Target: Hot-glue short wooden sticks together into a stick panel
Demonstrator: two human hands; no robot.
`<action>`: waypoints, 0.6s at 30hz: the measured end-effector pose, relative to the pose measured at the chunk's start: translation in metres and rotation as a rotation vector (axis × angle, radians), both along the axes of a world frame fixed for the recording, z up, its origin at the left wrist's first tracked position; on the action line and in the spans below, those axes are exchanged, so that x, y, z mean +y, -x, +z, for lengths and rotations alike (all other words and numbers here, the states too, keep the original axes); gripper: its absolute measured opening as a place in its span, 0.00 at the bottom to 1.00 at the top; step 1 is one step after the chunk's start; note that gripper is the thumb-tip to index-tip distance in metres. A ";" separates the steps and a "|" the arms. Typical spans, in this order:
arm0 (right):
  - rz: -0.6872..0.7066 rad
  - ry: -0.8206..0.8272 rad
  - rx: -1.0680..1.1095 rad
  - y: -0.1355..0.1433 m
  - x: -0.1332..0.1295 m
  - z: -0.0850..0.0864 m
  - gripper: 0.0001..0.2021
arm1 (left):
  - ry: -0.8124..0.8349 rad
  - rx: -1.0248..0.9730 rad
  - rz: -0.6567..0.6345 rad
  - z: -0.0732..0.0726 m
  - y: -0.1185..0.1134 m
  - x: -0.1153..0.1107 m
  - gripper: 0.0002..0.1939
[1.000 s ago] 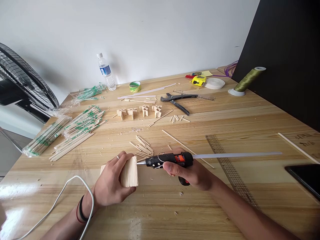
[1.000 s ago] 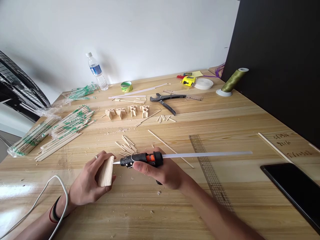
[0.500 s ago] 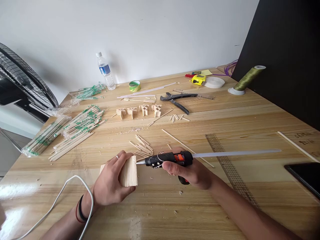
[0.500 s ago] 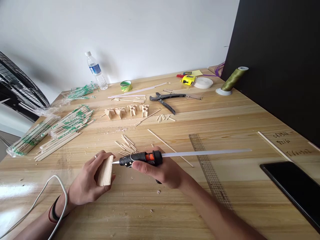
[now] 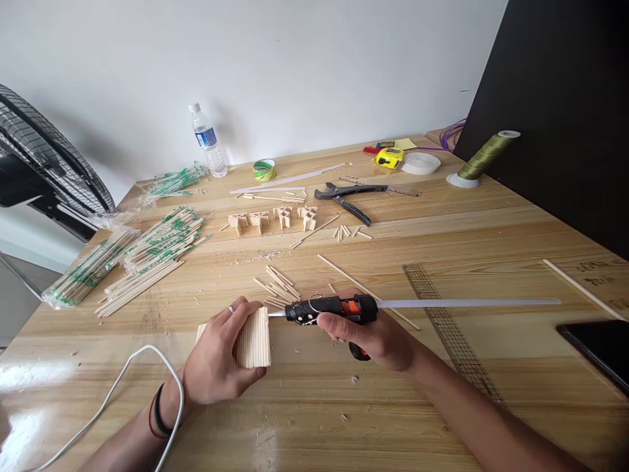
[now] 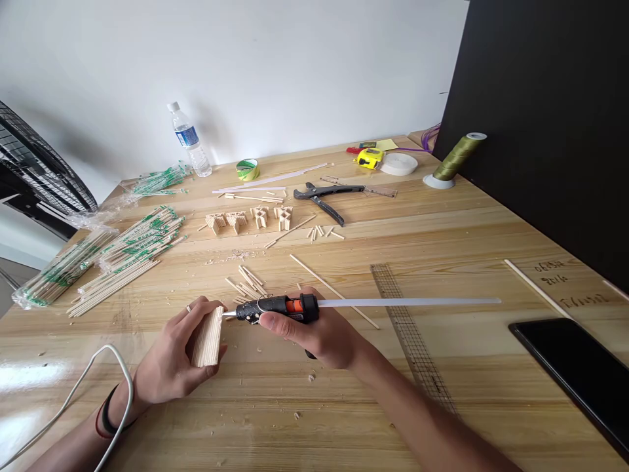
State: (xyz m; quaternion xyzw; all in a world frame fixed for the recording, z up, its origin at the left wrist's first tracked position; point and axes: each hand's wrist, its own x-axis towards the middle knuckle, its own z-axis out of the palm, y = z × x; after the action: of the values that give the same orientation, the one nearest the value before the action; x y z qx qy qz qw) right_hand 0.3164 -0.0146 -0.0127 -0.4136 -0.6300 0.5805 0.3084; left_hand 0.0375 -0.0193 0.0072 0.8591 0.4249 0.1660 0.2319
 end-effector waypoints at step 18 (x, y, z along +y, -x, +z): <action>-0.258 -0.300 -0.155 0.004 0.009 0.007 0.24 | -0.085 0.021 0.004 0.000 0.004 0.006 0.27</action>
State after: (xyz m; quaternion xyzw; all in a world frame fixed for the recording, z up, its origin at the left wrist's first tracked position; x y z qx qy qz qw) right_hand 0.3123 -0.0059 -0.0061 -0.4836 -0.6731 0.4023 0.3889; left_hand 0.0334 -0.0135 0.0072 0.8689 0.4218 0.1753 0.1905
